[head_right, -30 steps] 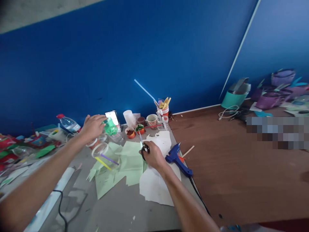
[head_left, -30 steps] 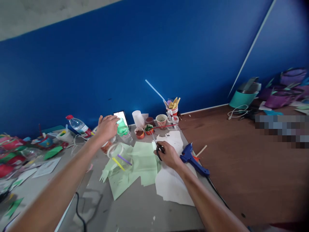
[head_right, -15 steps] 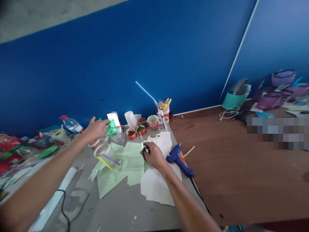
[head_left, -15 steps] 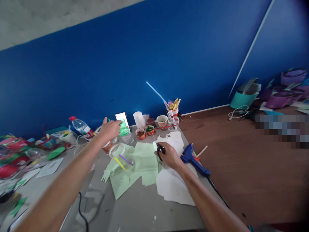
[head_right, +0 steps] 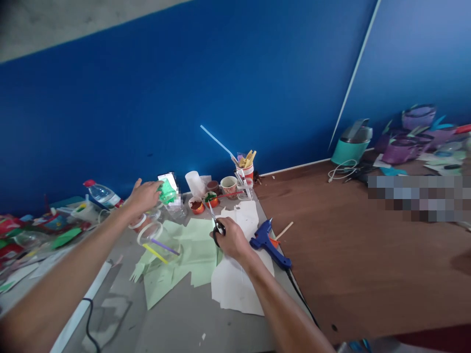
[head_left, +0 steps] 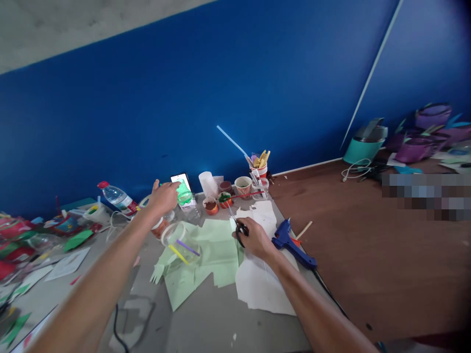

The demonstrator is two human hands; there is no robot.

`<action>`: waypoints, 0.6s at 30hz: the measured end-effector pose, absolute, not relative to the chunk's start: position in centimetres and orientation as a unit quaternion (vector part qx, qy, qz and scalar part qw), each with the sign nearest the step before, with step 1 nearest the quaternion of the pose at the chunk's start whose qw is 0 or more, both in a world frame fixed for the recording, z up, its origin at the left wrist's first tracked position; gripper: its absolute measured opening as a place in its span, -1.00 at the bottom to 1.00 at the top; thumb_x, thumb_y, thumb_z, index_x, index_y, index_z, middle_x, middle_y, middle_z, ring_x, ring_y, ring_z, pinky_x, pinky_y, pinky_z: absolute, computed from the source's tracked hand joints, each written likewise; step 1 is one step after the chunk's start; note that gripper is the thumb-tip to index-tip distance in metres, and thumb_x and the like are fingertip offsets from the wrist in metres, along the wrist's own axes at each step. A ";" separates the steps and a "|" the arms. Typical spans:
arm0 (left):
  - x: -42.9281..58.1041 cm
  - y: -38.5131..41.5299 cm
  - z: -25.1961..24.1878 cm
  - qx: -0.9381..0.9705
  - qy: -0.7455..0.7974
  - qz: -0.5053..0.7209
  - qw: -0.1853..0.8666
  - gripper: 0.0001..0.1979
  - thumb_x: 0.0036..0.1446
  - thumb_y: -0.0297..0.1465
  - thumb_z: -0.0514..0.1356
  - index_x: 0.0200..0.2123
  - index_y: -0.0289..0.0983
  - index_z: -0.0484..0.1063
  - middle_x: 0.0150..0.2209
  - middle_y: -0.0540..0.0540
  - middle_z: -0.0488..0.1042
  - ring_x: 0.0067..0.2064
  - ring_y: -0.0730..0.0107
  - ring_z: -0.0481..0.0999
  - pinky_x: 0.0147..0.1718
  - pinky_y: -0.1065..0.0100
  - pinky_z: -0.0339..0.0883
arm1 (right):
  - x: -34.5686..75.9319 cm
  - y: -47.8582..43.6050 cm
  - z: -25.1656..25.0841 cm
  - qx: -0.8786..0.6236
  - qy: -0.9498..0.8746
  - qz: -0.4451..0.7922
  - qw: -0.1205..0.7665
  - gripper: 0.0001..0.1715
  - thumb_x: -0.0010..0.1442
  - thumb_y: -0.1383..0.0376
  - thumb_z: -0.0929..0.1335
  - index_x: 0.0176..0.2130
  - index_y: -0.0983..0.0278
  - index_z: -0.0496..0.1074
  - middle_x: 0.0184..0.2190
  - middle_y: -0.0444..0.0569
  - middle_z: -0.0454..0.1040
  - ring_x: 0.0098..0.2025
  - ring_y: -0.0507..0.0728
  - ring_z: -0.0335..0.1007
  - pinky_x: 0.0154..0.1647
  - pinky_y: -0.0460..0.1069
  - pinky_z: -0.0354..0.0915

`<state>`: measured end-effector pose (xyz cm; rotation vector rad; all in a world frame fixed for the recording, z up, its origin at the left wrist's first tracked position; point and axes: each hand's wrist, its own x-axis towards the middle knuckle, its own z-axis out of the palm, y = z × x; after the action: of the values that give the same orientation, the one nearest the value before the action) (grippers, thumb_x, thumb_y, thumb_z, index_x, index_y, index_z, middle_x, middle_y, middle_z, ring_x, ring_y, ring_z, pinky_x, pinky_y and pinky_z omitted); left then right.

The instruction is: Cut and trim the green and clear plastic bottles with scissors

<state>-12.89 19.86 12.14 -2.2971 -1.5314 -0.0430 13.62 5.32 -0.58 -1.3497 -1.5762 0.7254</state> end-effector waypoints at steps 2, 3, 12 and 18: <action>-13.0 19.8 12.2 -0.820 -0.542 -0.033 0.183 -0.56 0.19 -0.45 -0.07 0.11 -0.38 0.33 0.08 -0.32 0.45 0.15 0.03 0.36 0.23 -0.09 -0.21 | 13.6 5.3 -0.6 -0.549 -0.639 0.295 0.451 -0.67 0.02 0.42 0.40 -0.14 0.35 0.45 -0.17 0.08 0.49 -0.14 0.16 0.42 -0.05 0.01 0.29; -13.0 19.7 12.2 -0.821 -0.541 -0.041 0.180 -0.56 0.20 -0.44 -0.08 0.10 -0.38 0.34 0.11 -0.31 0.42 0.17 0.03 0.34 0.23 -0.08 -0.20 | 13.6 5.3 -0.6 -0.548 -0.640 0.295 0.450 -0.66 0.02 0.42 0.40 -0.13 0.34 0.45 -0.17 0.08 0.49 -0.14 0.16 0.42 -0.05 0.01 0.29; -13.6 19.1 12.3 -0.833 -0.523 -0.086 0.156 -0.55 0.15 -0.36 -0.02 0.08 -0.35 0.39 0.12 -0.31 0.40 0.17 0.02 0.33 0.18 -0.01 0.04 | 13.7 5.4 -0.9 -0.547 -0.636 0.301 0.454 -0.67 0.02 0.42 0.38 -0.14 0.32 0.45 -0.17 0.07 0.49 -0.15 0.16 0.41 -0.07 0.02 0.29; -14.0 15.6 13.7 -0.784 -0.527 -0.314 0.091 -0.51 0.14 -0.31 0.06 0.14 -0.31 0.30 0.17 -0.29 0.32 0.22 0.04 0.26 0.20 0.04 0.11 | 13.7 5.7 -1.4 -0.544 -0.632 0.301 0.463 -0.69 0.01 0.39 0.37 -0.17 0.29 0.45 -0.22 0.03 0.48 -0.20 0.15 0.40 -0.11 0.01 0.30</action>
<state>-13.97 15.63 13.74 -2.3305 -1.5650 -0.9335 13.68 5.67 -1.37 -1.3383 -1.5533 0.7396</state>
